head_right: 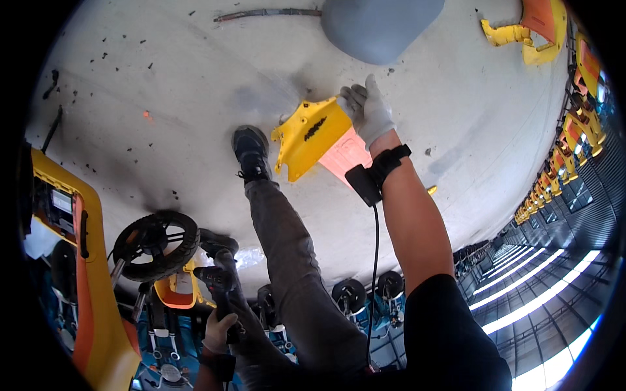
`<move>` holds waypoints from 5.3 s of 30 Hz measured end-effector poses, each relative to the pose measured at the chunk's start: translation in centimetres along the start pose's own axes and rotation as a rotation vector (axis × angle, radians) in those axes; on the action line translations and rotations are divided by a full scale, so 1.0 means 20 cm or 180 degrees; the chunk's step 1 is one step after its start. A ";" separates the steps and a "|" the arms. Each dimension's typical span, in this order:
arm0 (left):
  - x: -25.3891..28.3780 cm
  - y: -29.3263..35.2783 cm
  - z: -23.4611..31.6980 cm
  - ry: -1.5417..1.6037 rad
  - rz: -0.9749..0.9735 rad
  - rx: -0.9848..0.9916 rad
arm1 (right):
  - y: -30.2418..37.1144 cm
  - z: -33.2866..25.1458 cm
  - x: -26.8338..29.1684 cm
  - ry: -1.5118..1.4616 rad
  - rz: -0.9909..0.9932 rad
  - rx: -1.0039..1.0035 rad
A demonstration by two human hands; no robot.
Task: The person removes a plastic fairing from the front of a scooter, picks up a yellow replacement part from the ground, and uses an electric drill to secure screws into the front assembly.
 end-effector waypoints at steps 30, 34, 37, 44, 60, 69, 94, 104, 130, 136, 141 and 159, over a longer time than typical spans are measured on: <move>-1.46 0.74 0.61 0.0895 -0.2966 -0.0101 | 0.37 -0.40 -0.16 -0.0330 -0.0079 0.0481; -1.35 0.77 0.69 0.0794 -0.2866 -0.0143 | 0.43 -0.33 -0.06 -0.0337 -0.0006 0.0299; -1.21 0.79 0.81 0.0638 -0.2534 -0.0411 | 0.49 -0.23 -0.02 -0.0335 0.0052 0.0175; -1.09 0.83 1.03 0.0456 -0.2116 -0.0869 | 0.55 0.03 0.00 -0.0307 0.0008 -0.0173; -0.68 0.40 1.34 0.0193 -0.0786 -0.1383 | 1.12 0.28 -0.73 0.0826 -0.2533 -0.0778; -0.81 0.34 1.53 -0.3351 -0.0017 -0.2152 | 1.22 0.39 -1.09 -0.0201 -0.1873 -0.1237; 0.15 -1.25 2.99 -0.3949 0.2915 -0.2982 | 0.07 0.32 -0.56 0.1732 -0.0177 -0.0648; 0.10 -1.08 3.31 -0.3910 0.3242 -0.3383 | 0.04 0.23 -0.60 0.2149 -0.0109 -0.0700; -0.53 0.13 1.23 0.0230 -0.1501 -0.2821 | 0.66 0.50 -0.46 0.4779 -0.0801 0.0306; -0.31 0.31 0.52 0.0316 -0.1754 -0.2807 | 1.01 0.58 -0.04 0.5382 -0.0443 0.0116; -0.08 0.33 -0.13 0.0735 -0.1761 -0.3095 | 1.23 0.64 0.33 0.5997 -0.0134 0.0335; 1.23 0.39 -2.60 0.4059 -0.0093 -0.3794 | 2.90 1.40 0.28 0.6656 -0.0362 0.0054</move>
Point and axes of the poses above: each hand's wrist, its own y-axis away from the middle knuckle, its own x-axis out of the back of the hand, z = x × y, the point moved 8 cm from there along -y, towards the middle knuckle, and after that the axes turned 8 degrees about -z, right-handed, at the moved point
